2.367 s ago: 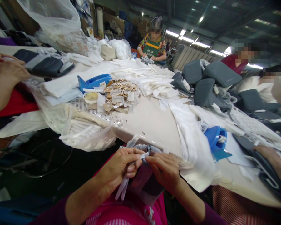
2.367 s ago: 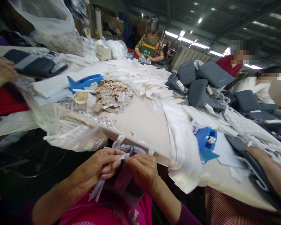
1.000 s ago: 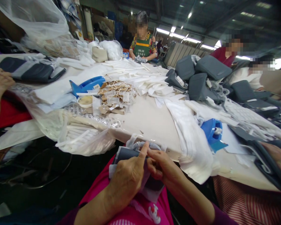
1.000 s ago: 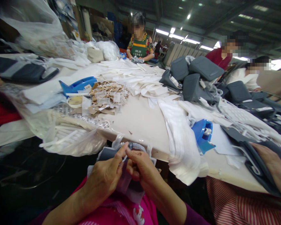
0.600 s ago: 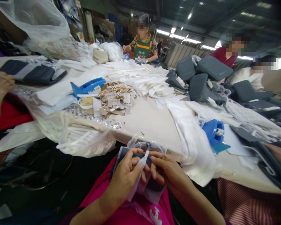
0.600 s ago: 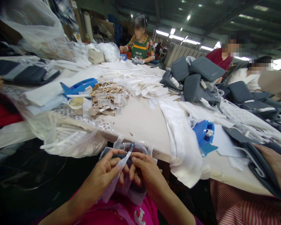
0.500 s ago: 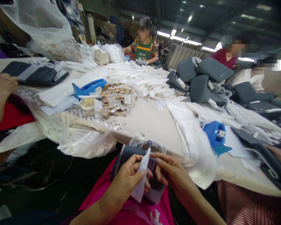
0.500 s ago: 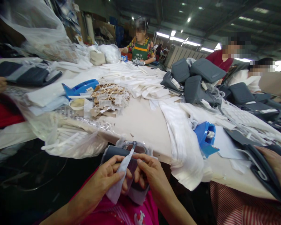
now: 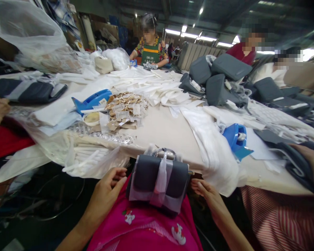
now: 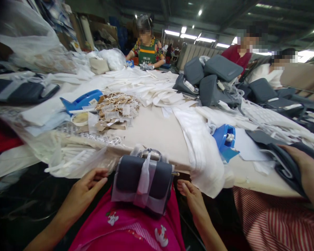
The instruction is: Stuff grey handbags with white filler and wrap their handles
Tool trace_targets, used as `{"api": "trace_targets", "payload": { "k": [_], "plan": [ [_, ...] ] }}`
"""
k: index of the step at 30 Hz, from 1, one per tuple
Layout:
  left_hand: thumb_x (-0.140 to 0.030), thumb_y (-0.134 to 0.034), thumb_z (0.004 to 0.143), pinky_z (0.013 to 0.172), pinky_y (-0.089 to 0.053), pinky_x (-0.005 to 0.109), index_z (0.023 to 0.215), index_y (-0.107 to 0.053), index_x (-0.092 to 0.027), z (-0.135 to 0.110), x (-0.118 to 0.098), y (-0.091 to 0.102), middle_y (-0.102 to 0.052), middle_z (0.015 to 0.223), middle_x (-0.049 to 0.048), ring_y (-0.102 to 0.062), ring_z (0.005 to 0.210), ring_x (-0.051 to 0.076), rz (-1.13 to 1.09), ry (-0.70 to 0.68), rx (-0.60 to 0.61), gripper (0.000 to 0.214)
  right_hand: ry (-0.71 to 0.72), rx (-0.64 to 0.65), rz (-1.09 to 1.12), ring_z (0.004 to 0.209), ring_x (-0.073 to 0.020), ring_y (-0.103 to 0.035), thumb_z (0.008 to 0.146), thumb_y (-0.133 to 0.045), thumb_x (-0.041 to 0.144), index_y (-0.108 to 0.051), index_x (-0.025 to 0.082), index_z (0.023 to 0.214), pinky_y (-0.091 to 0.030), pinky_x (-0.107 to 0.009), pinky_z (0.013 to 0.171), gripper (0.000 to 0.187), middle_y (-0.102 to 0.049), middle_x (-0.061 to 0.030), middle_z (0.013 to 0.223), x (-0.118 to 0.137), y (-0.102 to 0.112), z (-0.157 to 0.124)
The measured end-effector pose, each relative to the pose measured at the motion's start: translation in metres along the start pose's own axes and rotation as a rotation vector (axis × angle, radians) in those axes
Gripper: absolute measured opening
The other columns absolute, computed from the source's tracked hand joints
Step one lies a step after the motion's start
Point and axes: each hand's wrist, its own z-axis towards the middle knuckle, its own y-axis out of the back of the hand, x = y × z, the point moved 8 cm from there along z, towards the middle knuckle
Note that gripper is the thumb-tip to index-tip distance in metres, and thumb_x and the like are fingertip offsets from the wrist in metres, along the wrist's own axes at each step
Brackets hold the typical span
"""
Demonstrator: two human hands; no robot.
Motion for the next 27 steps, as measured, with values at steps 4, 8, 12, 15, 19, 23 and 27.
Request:
{"api": "trace_targets", "payload": {
  "k": [4,8,12,15,19,23,27],
  "plan": [
    [-0.051,-0.069,0.071,0.108,-0.036,0.042,0.135,-0.041,-0.015,0.023,0.041,-0.019,-0.047,0.14,0.0169,-0.044,0.13,0.029,-0.083,-0.026,0.025,0.078,-0.074,0.121,0.248,0.106,-0.0293,-0.062,0.065,-0.073,0.063,-0.072,0.015,0.101,-0.04,-0.043,0.1,0.061,-0.071,-0.0129,0.103,-0.046,-0.029,0.007],
    [-0.058,-0.067,0.072,0.113,-0.03,0.039,0.145,-0.025,-0.01,0.029,0.068,-0.057,-0.034,0.149,0.0213,-0.035,0.137,0.031,-0.25,0.037,0.283,0.096,-0.142,0.188,0.54,0.112,-0.0277,-0.061,0.071,-0.065,0.067,-0.07,0.019,0.104,-0.04,-0.043,0.103,0.058,-0.071,-0.011,0.109,-0.073,-0.062,0.015],
    [-0.059,-0.071,0.067,0.112,-0.032,0.037,0.147,-0.022,-0.014,0.027,0.057,-0.061,-0.031,0.152,0.0177,-0.032,0.139,0.032,-0.325,0.02,0.316,0.104,-0.199,0.12,0.631,0.106,-0.0267,-0.064,0.075,-0.062,0.064,-0.07,0.02,0.1,-0.047,-0.044,0.097,0.051,-0.072,-0.0091,0.104,-0.093,-0.074,0.022],
    [-0.061,-0.075,0.06,0.114,-0.03,0.04,0.147,-0.024,-0.019,0.026,0.049,-0.06,-0.029,0.153,0.0144,-0.026,0.141,0.035,-0.364,-0.008,0.281,0.109,-0.217,0.077,0.699,0.104,-0.0263,-0.066,0.075,-0.066,0.061,-0.07,0.019,0.101,-0.05,-0.041,0.095,0.049,-0.073,-0.008,0.103,-0.099,-0.08,0.022],
    [-0.056,-0.078,0.058,0.113,-0.032,0.04,0.145,-0.03,-0.022,0.023,0.056,-0.063,-0.035,0.151,0.0126,-0.029,0.14,0.035,-0.427,0.032,0.255,0.105,-0.154,0.105,0.81,0.105,-0.0256,-0.065,0.074,-0.069,0.056,-0.071,0.02,0.102,-0.049,-0.04,0.097,0.045,-0.073,-0.006,0.105,-0.087,-0.089,0.01],
    [-0.048,-0.08,0.061,0.106,-0.041,0.041,0.146,-0.027,-0.025,0.012,0.065,-0.063,-0.041,0.147,0.013,-0.04,0.133,0.035,-0.623,0.18,0.182,0.102,-0.121,0.164,0.813,0.111,-0.0277,-0.062,0.075,-0.069,0.056,-0.069,0.023,0.111,-0.047,-0.042,0.099,0.049,-0.07,-0.0058,0.113,-0.069,-0.091,-0.016],
    [-0.039,-0.079,0.066,0.102,-0.047,0.04,0.146,-0.027,-0.028,0.003,0.044,-0.058,-0.048,0.143,0.0109,-0.051,0.125,0.032,-0.794,0.226,0.134,0.096,-0.07,0.224,0.76,0.117,-0.0296,-0.058,0.074,-0.067,0.06,-0.065,0.023,0.118,-0.04,-0.045,0.106,0.058,-0.068,-0.0068,0.118,-0.031,-0.077,-0.04]
  ]
}}
